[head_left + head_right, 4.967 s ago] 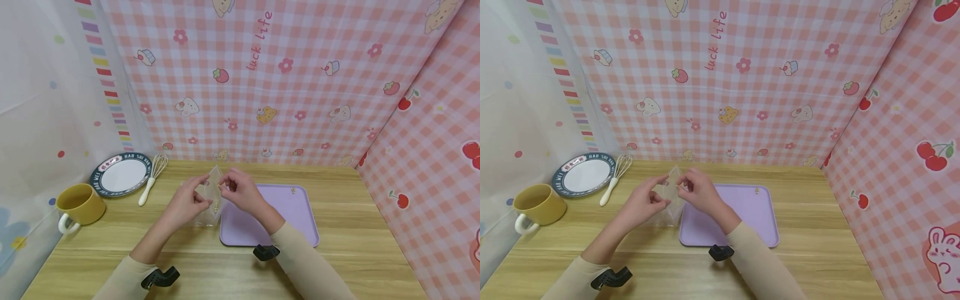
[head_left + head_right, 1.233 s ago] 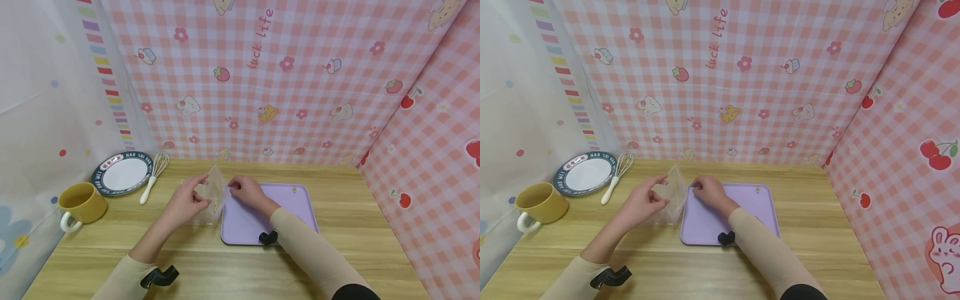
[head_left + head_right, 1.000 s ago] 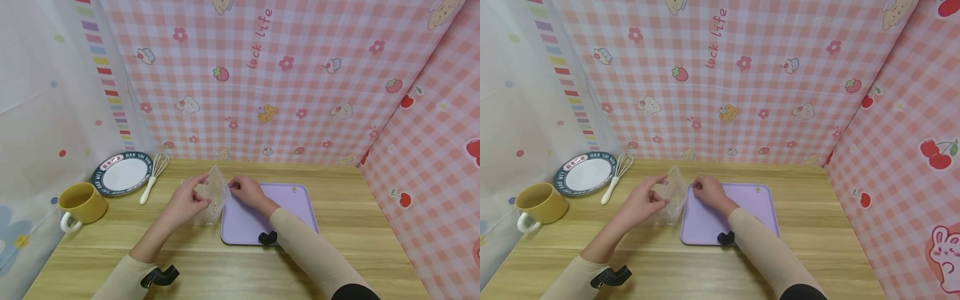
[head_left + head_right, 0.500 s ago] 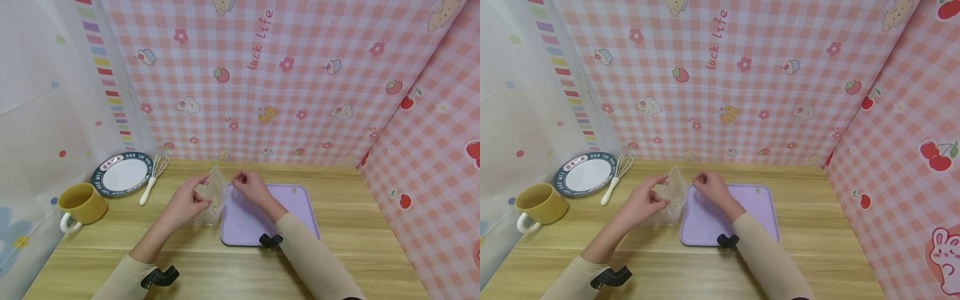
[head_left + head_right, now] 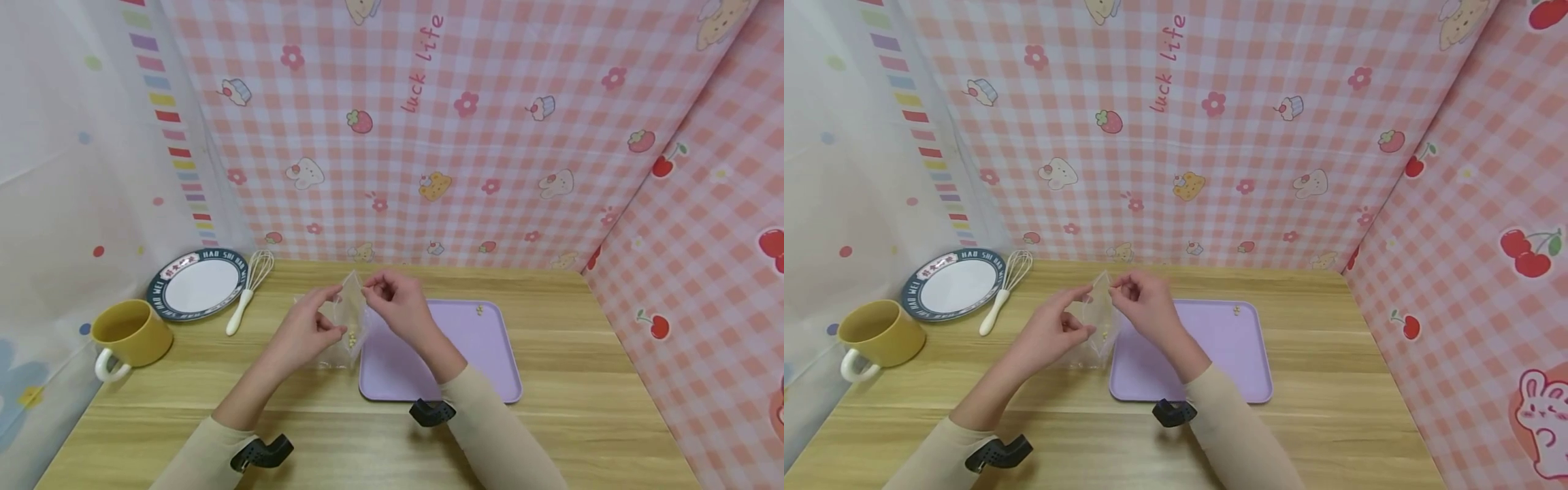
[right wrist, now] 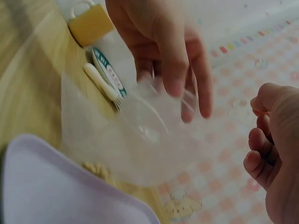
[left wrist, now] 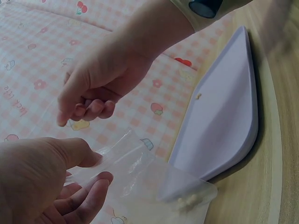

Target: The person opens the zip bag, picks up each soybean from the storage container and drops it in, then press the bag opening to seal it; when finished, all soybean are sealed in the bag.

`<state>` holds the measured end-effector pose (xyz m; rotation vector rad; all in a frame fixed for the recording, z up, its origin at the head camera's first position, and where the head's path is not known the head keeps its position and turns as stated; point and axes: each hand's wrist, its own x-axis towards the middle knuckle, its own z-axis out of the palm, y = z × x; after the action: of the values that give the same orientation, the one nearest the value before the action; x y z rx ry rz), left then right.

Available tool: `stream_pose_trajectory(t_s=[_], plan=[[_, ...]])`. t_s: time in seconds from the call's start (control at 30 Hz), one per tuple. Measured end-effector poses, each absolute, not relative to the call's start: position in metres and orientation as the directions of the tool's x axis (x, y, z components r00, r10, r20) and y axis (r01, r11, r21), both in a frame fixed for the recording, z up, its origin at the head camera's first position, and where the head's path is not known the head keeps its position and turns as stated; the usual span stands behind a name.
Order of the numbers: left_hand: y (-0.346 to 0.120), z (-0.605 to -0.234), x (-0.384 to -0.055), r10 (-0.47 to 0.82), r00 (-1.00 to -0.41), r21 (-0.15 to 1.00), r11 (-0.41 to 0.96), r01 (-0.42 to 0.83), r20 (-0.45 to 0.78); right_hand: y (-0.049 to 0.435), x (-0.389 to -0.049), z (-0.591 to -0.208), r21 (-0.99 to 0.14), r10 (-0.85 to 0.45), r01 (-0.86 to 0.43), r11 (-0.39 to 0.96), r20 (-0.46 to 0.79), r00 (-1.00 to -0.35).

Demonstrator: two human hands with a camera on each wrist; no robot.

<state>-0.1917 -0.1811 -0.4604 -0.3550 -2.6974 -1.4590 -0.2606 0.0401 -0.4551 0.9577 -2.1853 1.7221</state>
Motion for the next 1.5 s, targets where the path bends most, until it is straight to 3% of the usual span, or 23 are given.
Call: stream_pose_trajectory(t_s=[0.33,1.07,1.5], plan=[[-0.181,-0.460,-0.191,0.177,-0.971,0.822,0.521,0.230,0.159,0.025,-0.247,-0.455,-0.747,-0.423,-0.646,0.157,0.540,-0.728],[-0.182,-0.459,-0.190,0.165,-0.975,0.820,0.530,0.216,0.151,0.029,-0.247,-0.450,-0.752,-0.438,-0.624,0.212,0.497,-0.749],[-0.178,-0.460,-0.191,0.175,-0.971,0.816,0.529,0.234,0.165,0.063,-0.250,-0.455,-0.769,-0.408,-0.579,0.272,0.453,-0.793]])
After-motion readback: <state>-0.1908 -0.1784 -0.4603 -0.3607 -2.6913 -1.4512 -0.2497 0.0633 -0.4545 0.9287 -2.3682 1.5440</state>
